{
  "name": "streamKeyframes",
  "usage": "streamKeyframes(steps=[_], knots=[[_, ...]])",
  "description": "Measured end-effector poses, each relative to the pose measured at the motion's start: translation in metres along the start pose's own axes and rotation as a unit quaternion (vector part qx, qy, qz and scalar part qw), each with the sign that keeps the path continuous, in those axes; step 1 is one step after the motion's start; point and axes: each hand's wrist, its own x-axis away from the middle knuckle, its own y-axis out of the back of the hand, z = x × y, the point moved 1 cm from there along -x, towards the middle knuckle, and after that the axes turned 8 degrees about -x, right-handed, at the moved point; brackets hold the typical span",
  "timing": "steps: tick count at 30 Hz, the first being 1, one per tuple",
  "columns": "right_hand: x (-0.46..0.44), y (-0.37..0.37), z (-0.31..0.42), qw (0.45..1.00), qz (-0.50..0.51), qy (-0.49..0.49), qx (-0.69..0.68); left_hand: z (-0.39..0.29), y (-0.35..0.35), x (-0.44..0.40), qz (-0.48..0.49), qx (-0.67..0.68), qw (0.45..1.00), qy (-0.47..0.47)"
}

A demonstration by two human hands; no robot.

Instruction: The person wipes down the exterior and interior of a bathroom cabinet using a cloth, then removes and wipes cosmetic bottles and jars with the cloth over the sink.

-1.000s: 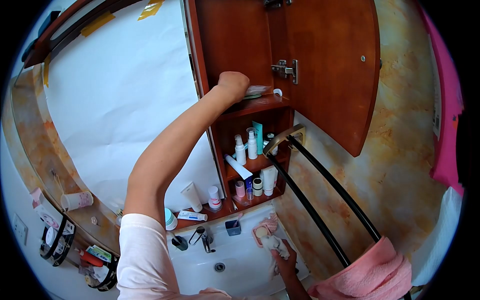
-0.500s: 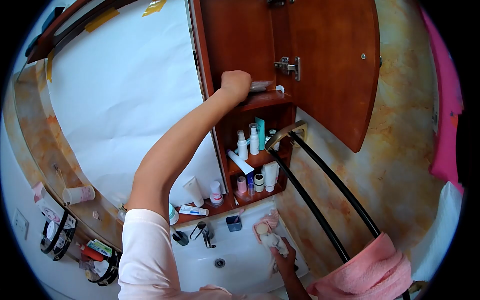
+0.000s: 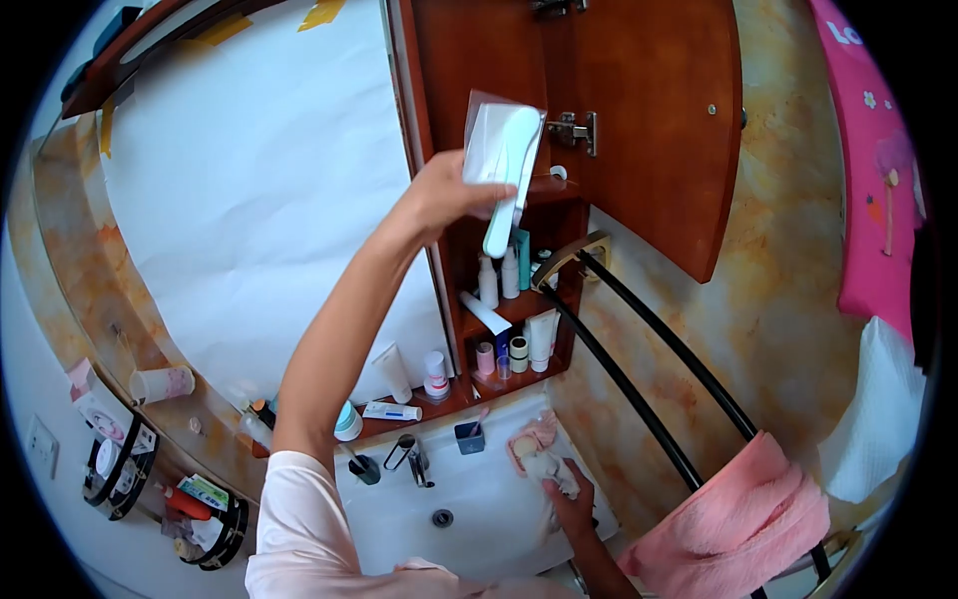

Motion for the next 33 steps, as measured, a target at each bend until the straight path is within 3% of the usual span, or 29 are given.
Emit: streamKeyframes(steps=[6, 10, 14, 15, 18, 21, 24, 25, 28, 33], knots=[[-0.002, -0.029, 0.034, 0.999, 0.021, 0.038, 0.009, 0.047, -0.005, 0.092, 0.022, 0.144, 0.988, 0.044], [0.008, -0.056, 0.030, 0.999, 0.025, 0.036, 0.031, 0.085, -0.006, 0.180, 0.007, 0.294, 0.950, 0.103], [0.021, -0.078, 0.001, 0.997, 0.047, 0.012, 0.066, 0.118, -0.009, 0.291, -0.085, 0.379, 0.904, 0.176], [0.024, -0.088, 0.001, 0.996, 0.064, 0.000, 0.062, 0.144, -0.011, 0.329, -0.089, 0.364, 0.896, 0.240], [0.034, -0.131, 0.011, 0.990, 0.131, -0.041, 0.041, 0.184, -0.035, 0.444, -0.162, 0.375, 0.856, 0.318], [0.047, -0.169, 0.000, 0.978, 0.190, -0.074, 0.039, 0.217, -0.074, 0.561, -0.232, 0.122, 0.863, 0.431], [0.060, -0.196, -0.016, 0.964, 0.241, -0.102, 0.038, 0.207, -0.100, 0.640, -0.191, -0.156, 0.812, 0.529], [0.065, -0.204, -0.022, 0.960, 0.254, -0.109, 0.034, 0.205, -0.110, 0.659, -0.260, -0.245, 0.815, 0.456], [0.072, -0.222, -0.034, 0.946, 0.300, -0.119, 0.037, 0.214, -0.113, 0.705, -0.149, -0.379, 0.741, 0.534], [0.084, -0.236, -0.043, 0.935, 0.321, -0.142, 0.053, 0.268, -0.116, 0.742, -0.179, -0.486, 0.684, 0.514]])
